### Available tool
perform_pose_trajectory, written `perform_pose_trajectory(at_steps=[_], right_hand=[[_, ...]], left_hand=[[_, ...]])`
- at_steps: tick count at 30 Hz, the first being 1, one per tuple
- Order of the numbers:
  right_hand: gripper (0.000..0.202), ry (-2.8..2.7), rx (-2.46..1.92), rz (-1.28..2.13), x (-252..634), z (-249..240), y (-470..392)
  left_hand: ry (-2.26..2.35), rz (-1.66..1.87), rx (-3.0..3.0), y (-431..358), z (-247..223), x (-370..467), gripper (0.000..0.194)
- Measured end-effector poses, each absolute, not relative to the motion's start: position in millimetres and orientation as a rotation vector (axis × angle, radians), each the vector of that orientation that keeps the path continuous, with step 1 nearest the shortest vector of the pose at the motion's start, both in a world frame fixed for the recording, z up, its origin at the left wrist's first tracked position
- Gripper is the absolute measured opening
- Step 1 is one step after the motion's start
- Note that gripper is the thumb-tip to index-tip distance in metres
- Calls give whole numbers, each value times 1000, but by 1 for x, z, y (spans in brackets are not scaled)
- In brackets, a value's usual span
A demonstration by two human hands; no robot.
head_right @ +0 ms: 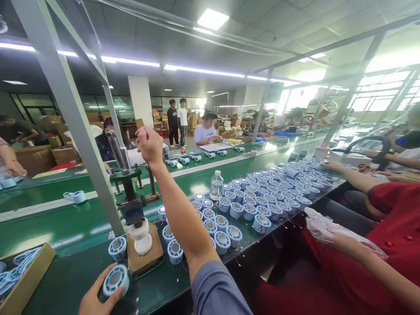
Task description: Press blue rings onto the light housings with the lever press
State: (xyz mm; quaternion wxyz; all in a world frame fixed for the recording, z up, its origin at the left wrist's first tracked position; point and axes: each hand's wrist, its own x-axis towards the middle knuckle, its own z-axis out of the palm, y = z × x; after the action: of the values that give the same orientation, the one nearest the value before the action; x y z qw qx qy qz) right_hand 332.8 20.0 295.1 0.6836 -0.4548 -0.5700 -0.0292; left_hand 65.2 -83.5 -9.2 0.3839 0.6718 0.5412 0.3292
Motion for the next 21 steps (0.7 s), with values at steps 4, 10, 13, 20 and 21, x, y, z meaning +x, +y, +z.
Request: perform_pose_trajectory(at_steps=[4,10,13,20,21], right_hand=[[27,-1266,-918,-14,333,290,12],[27,-1237,-872,-22,334,292,15],[28,-1225,-860,-28,333,289,15],[27,-1197,-890,17,330,295,14],[27,-1198,-889,29,329,297,7]], left_hand=[[1211,912,1691,-49,26,99,80],[977,951,1705,-25,31,147,71],[863,934,1703,-18,18,153,68],[850,1000,1721,-14,-18,150,77],[851,1013,1734,-17,-18,150,78]])
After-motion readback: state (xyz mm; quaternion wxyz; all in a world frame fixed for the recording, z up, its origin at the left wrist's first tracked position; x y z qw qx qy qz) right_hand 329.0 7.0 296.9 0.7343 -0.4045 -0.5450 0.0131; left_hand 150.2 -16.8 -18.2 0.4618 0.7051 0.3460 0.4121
